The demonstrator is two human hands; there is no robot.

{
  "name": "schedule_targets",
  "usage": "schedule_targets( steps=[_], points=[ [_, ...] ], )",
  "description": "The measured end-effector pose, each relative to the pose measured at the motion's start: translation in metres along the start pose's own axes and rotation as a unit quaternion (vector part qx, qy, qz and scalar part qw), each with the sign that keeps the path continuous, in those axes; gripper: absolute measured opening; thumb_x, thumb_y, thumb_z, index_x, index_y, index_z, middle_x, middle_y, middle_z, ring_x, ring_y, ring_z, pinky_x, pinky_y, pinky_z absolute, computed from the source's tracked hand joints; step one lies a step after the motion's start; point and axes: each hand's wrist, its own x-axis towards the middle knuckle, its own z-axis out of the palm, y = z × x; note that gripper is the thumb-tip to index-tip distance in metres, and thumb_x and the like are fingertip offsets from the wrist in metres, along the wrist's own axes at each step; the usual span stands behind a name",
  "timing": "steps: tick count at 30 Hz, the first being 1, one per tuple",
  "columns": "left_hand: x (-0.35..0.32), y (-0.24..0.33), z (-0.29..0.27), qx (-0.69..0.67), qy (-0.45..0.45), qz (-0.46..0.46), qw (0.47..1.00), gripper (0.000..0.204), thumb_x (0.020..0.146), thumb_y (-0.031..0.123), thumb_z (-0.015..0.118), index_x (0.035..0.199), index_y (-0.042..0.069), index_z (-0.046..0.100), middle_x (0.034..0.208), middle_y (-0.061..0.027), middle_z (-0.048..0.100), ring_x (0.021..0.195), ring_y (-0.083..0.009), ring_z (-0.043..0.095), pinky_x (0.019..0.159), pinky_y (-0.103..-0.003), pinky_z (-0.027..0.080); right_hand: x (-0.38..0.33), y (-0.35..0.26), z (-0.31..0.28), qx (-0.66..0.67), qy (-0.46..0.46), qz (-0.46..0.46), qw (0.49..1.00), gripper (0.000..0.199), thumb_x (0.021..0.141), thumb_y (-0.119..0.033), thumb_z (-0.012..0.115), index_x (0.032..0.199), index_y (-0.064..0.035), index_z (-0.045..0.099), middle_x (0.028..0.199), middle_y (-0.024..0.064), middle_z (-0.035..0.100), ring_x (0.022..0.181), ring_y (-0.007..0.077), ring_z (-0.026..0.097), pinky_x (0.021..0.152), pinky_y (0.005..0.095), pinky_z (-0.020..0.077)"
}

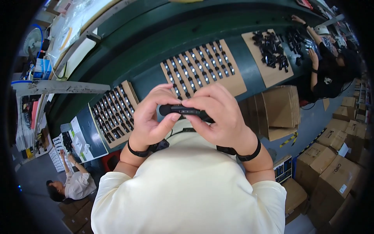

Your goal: The person picks up a microphone, turns it over by hand, and places it onto a cardboard sheet. After filling the sheet with microphones, the person moves it aside, replaces it with a new cardboard sheet, and resumes placing microphones onto the sheet one at a time.

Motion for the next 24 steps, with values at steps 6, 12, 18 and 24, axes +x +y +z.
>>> schedule_targets(
  steps=[6, 12, 18, 24],
  points=[
    [-0.001, -0.011, -0.003, 0.03, 0.043, -0.026, 0.998, 0.025, 0.081, 0.006, 0.068, 0.104, 0.0, 0.061, 0.098, -0.0116, 0.063, 0.093, -0.0245, 0.059, 0.096, -0.04, 0.042, 0.02, 0.012, -0.011, -0.108, -0.047, 0.002, 0.993, 0.033, 0.065, 0.004, 0.074, 0.096, -0.0044, 0.066, 0.085, 0.0102, 0.058, 0.073, 0.0239, 0.055, 0.063, 0.0313, 0.0448],
    [-0.011, -0.025, -0.017, 0.061, 0.103, -0.079, 0.99, 0.021, 0.084, 0.005, 0.063, 0.104, -0.001, 0.06, 0.108, -0.0134, 0.059, 0.103, -0.0245, 0.056, 0.093, -0.033, 0.043, 0.074, 0.07, -0.037, -0.154, 0.04, 0.004, 0.987, 0.024, 0.073, -0.001, 0.073, 0.096, -0.0018, 0.066, 0.083, 0.0079, 0.058, 0.072, 0.0183, 0.053, 0.064, 0.0282, 0.0448],
    [-0.034, -0.056, -0.031, 0.074, 0.143, -0.087, 0.983, 0.018, 0.085, 0.001, 0.061, 0.103, -0.001, 0.06, 0.106, -0.0121, 0.059, 0.102, -0.0223, 0.056, 0.092, -0.032, 0.043, 0.164, 0.166, -0.076, -0.165, 0.155, 0.135, 0.965, 0.021, 0.082, -0.014, 0.071, 0.096, -0.0002, 0.066, 0.08, 0.007, 0.063, 0.067, 0.0152, 0.056, 0.065, 0.0254, 0.047],
    [-0.059, -0.066, -0.044, 0.089, 0.191, -0.144, 0.967, 0.014, 0.087, -0.002, 0.057, 0.1, -0.001, 0.061, 0.105, -0.0105, 0.059, 0.1, -0.0192, 0.056, 0.09, -0.03, 0.044, 0.221, 0.224, -0.083, -0.324, 0.171, 0.14, 0.92, 0.027, 0.082, -0.027, 0.071, 0.097, -0.0045, 0.069, 0.089, 0.01, 0.068, 0.081, 0.0232, 0.065, 0.073, 0.0334, 0.051]
  ],
)
